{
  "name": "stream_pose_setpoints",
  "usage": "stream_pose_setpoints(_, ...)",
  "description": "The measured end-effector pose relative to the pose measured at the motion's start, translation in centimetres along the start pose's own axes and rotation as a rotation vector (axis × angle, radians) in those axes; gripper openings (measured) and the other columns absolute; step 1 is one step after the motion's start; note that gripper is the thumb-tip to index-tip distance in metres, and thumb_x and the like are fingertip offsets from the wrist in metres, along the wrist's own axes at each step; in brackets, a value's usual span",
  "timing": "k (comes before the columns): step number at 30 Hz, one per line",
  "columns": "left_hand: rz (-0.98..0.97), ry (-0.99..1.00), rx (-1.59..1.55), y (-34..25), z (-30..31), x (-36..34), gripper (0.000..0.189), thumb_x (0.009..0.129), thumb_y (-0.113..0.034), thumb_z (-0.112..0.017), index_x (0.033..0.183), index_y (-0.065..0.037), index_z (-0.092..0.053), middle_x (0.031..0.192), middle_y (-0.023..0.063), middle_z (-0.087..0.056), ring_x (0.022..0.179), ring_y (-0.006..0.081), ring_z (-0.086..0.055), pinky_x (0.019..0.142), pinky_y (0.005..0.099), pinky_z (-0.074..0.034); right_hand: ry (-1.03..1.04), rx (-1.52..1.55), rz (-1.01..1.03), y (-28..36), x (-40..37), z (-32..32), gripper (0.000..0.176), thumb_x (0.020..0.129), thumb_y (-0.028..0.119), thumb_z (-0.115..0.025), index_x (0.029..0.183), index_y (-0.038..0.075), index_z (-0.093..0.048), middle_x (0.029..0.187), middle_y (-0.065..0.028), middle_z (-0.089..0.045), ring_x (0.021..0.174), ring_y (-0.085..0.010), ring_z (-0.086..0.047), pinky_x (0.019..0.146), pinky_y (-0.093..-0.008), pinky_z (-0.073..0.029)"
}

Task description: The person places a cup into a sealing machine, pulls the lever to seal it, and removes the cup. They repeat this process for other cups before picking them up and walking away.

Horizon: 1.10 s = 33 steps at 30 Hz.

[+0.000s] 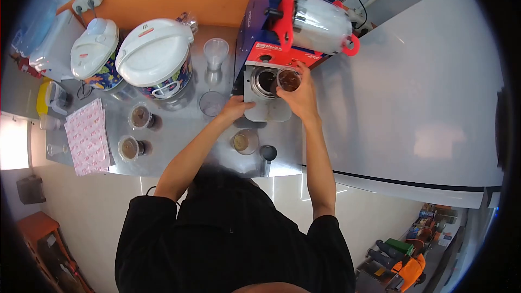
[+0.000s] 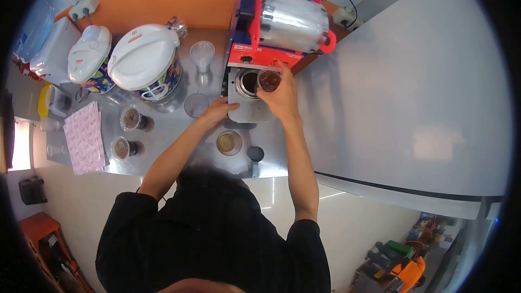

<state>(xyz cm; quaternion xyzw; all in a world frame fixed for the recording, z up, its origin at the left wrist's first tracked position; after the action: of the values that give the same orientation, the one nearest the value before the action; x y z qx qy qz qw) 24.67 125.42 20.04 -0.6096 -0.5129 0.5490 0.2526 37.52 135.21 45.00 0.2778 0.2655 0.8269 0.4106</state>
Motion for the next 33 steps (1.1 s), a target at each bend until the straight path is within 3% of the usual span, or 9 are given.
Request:
stream_pose_setpoints(2, -0.001, -0.033, 0.127, -0.6, 0.3, -0.8, 0.035, 0.093, -0.024, -0.073, 0.118, 0.001, -0.069, 0.104, 0.0079, -0.074, 0.090, 0.0165, -0.069, 0.079, 0.0324, -0.055, -0.007, -0.004, 0.026, 0.5, -0.1, -0.4, 0.093, 0.066, 0.014, -0.088, 0.146, 0.004, -0.042, 0.134, -0.0195, -0.058, 0.127, -0.0339, -0.055, 0.107, -0.0430, -0.045)
stream_pose_setpoints(8, -0.045, -0.074, 0.266, -0.3, 0.6, -0.9, 0.033, 0.094, -0.024, -0.072, 0.117, 0.000, -0.069, 0.100, 0.0051, -0.073, 0.084, 0.0124, -0.064, 0.072, 0.0301, -0.050, -0.064, -0.013, 0.117, 0.5, 0.3, -1.0, 0.086, 0.067, 0.015, -0.088, 0.141, 0.004, -0.045, 0.135, -0.0183, -0.057, 0.126, -0.0343, -0.054, 0.107, -0.0441, -0.044)
stream_pose_setpoints(11, -0.062, -0.107, 0.303, 0.3, 1.0, -1.4, 0.046, 0.090, -0.032, -0.072, 0.122, 0.001, -0.070, 0.102, 0.0166, -0.074, 0.098, 0.0279, -0.067, 0.090, 0.0393, -0.051, -0.113, 0.042, 0.055, -0.4, -0.2, -1.5, 0.083, 0.068, 0.017, -0.089, 0.139, 0.004, -0.047, 0.134, -0.0183, -0.056, 0.125, -0.0346, -0.054, 0.106, -0.0444, -0.045)
stream_pose_setpoints(14, -0.018, -0.086, 0.369, -1.3, 0.5, -2.5, 0.046, 0.091, -0.033, -0.071, 0.124, 0.000, -0.069, 0.104, 0.0189, -0.073, 0.109, 0.0305, -0.063, 0.096, 0.0411, -0.049, -0.102, 0.067, 0.045, -1.1, -0.6, -2.8, 0.081, 0.068, 0.018, -0.090, 0.136, 0.003, -0.048, 0.132, -0.0186, -0.056, 0.123, -0.0350, -0.055, 0.105, -0.0445, -0.045)
stream_pose_setpoints(17, 0.108, -0.032, 0.182, 0.3, 0.3, -2.4, 0.042, 0.093, -0.032, -0.070, 0.119, 0.001, -0.069, 0.104, 0.0173, -0.072, 0.106, 0.0272, -0.062, 0.092, 0.0400, -0.050, -0.103, 0.070, 0.066, -1.4, -0.9, -4.4, 0.079, 0.067, 0.018, -0.090, 0.133, 0.003, -0.050, 0.129, -0.0200, -0.057, 0.121, -0.0389, -0.054, 0.105, -0.0466, -0.043)
stream_pose_setpoints(20, -0.097, -0.076, 0.206, 0.0, 0.3, -2.0, 0.039, 0.094, -0.030, -0.069, 0.113, 0.004, -0.069, 0.099, 0.0133, -0.072, 0.089, 0.0196, -0.063, 0.080, 0.0367, -0.050, -0.083, 0.053, 0.090, -2.1, -0.7, -6.3, 0.078, 0.067, 0.019, -0.090, 0.132, 0.002, -0.050, 0.129, -0.0202, -0.058, 0.121, -0.0396, -0.054, 0.105, -0.0464, -0.043)
stream_pose_setpoints(23, -0.010, -0.107, 0.153, -0.9, -0.1, -3.3, 0.038, 0.094, -0.028, -0.069, 0.111, 0.005, -0.067, 0.100, 0.0131, -0.072, 0.086, 0.0183, -0.063, 0.079, 0.0358, -0.050, -0.070, -0.013, 0.072, -2.9, -0.7, -7.6, 0.079, 0.067, 0.027, -0.091, 0.131, 0.002, -0.052, 0.128, -0.0198, -0.059, 0.123, -0.0400, -0.052, 0.105, -0.0489, -0.040)
stream_pose_setpoints(29, -0.034, -0.174, 0.171, -1.3, -0.4, -3.9, 0.057, 0.096, -0.029, -0.066, 0.139, 0.005, -0.050, 0.125, 0.0227, -0.065, 0.119, 0.0305, -0.061, 0.103, 0.0386, -0.045, -0.155, -0.061, 0.151, -4.4, -1.4, -8.3, 0.087, 0.065, 0.041, -0.092, 0.133, 0.002, -0.052, 0.130, -0.0203, -0.059, 0.126, -0.0413, -0.050, 0.108, -0.0517, -0.035)
stream_pose_setpoints(33, -0.144, -0.285, 0.284, -0.5, -0.1, -3.6, 0.086, 0.096, -0.034, -0.069, 0.156, 0.004, -0.021, 0.152, 0.0272, -0.036, 0.145, 0.0359, -0.034, 0.118, 0.0401, -0.030, -0.231, -0.084, 0.153, -4.5, -2.0, -7.3, 0.089, 0.067, 0.045, -0.091, 0.136, 0.002, -0.053, 0.131, -0.0229, -0.059, 0.124, -0.0417, -0.054, 0.107, -0.0510, -0.037)
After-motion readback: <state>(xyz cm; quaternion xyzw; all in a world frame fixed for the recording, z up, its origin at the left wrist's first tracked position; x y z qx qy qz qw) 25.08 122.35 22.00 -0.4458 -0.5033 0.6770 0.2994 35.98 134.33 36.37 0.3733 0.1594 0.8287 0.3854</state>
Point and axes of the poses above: each hand's wrist, its own x-axis towards the middle knuckle, its own z-axis out of the back of the hand, y = z × x, the point moved 10 cm from there along x, towards the middle knuckle
